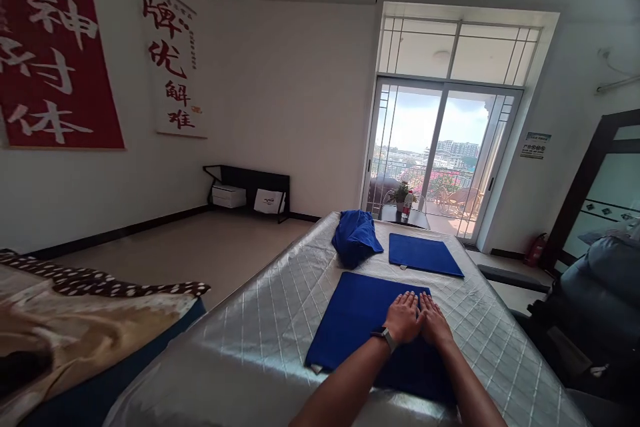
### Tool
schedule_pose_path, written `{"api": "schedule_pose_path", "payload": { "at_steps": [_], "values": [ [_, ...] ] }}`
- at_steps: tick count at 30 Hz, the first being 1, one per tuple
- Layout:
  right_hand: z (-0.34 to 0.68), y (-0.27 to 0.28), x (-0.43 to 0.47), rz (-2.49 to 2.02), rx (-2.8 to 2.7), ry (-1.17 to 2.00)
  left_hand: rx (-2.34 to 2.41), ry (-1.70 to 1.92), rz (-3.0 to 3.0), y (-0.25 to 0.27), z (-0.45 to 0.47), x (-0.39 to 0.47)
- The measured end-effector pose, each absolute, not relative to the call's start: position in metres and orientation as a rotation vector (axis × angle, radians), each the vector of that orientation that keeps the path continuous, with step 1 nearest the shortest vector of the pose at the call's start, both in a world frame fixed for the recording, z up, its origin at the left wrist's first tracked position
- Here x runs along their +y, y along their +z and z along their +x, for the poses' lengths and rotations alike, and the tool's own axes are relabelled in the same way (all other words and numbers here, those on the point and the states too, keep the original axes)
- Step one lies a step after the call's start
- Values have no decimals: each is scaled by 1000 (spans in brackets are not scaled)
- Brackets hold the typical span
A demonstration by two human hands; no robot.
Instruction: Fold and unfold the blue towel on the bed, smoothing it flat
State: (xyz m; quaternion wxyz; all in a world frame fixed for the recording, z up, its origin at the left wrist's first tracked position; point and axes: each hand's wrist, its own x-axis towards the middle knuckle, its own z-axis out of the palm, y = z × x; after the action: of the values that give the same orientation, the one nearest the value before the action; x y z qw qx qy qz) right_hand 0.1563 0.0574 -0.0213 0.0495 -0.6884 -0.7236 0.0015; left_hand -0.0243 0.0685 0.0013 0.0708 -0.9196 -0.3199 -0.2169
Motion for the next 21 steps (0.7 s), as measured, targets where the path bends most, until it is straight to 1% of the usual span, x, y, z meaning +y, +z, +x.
{"api": "schedule_pose_path", "payload": {
  "at_steps": [5, 9, 11, 15, 21],
  "values": [
    [162, -27, 59, -2069, -2244, -44, -1058, -679, -2776, -7, 0, 61],
    [158, -23, 60, -2086, -2218, -5, -1195, -664, -2780, -18, 1, 57],
    [156, -21, 61, -2100, -2202, 31, -1339, -652, -2774, -19, -7, 55],
    [153, -19, 62, -2127, -2149, 68, -1714, -612, -2716, -12, -48, 50],
    [150, -15, 59, -2146, -2140, 115, -1965, -490, -2515, -6, -144, 40]
  ]
}}
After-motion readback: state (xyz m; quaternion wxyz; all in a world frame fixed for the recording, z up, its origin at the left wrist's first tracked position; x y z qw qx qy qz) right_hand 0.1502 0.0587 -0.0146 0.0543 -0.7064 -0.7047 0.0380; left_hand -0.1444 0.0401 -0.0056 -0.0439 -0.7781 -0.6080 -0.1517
